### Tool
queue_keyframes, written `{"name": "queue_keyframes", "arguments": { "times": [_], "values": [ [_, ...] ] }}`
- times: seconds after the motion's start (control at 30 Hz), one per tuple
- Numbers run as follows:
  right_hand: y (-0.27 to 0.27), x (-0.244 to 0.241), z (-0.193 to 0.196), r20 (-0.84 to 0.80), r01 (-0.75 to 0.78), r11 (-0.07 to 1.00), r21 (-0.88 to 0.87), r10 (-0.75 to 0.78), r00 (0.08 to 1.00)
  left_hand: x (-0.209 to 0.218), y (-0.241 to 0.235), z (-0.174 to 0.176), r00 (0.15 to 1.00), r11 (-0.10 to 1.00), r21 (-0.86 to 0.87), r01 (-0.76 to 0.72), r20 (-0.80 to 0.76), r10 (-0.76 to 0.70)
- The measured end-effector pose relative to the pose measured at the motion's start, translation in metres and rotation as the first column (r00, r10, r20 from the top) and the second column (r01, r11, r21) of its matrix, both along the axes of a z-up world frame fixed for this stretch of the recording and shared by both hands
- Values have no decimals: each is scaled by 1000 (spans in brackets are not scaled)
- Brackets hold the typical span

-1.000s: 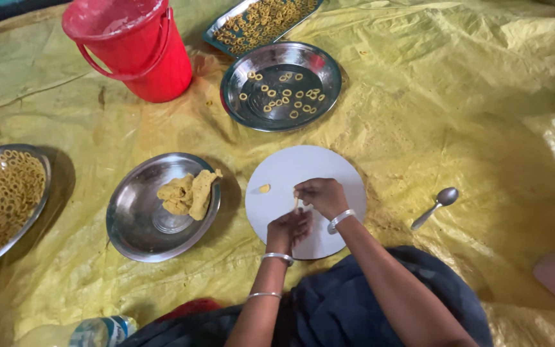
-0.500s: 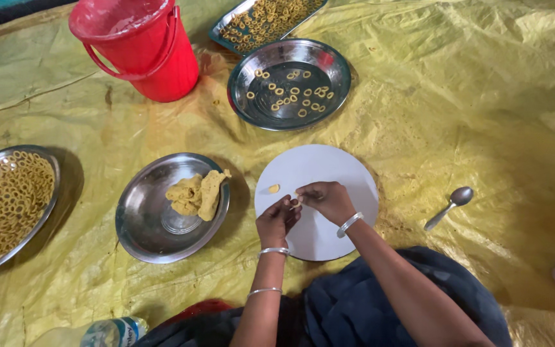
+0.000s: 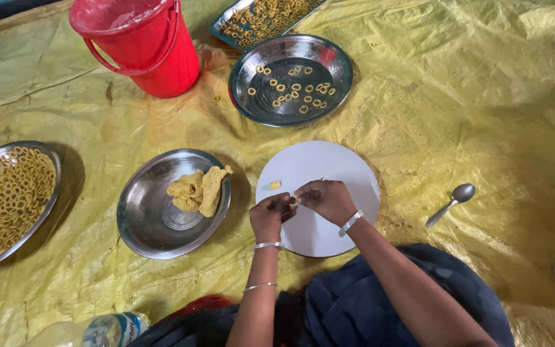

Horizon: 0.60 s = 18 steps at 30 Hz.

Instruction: The person rolls small pieces of dough into thin ropes on a white board, then joins the ends to form rings. The finished rings are placed into a metal bowl. The process is repeated with additional dough pieces.

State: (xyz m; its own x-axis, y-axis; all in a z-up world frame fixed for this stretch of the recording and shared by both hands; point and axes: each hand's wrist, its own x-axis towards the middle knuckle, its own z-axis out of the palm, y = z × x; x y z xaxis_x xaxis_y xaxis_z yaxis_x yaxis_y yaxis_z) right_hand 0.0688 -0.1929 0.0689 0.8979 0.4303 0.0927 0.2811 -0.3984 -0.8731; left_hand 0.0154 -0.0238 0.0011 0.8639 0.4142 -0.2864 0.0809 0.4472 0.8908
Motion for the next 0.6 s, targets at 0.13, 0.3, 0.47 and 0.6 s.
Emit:
{"name": "queue_keyframes", "arguments": {
  "times": [0.13,0.3,0.47,0.6],
  "values": [
    [1,-1,3,102,-43,993,-105,54,993,-1,4,6,994,997,-18,69,-86,-71],
    [1,-1,5,207,-62,981,-186,100,973,-4,7,19,981,991,-58,123,-143,-130],
    [-1,-1,-1,281,-72,986,-151,113,953,-8,5,36,955,988,-72,138,-253,-152],
    [-2,3,-1,279,-115,987,-110,142,950,-9,5,48,943,980,-152,127,-289,-166]
  ]
}}
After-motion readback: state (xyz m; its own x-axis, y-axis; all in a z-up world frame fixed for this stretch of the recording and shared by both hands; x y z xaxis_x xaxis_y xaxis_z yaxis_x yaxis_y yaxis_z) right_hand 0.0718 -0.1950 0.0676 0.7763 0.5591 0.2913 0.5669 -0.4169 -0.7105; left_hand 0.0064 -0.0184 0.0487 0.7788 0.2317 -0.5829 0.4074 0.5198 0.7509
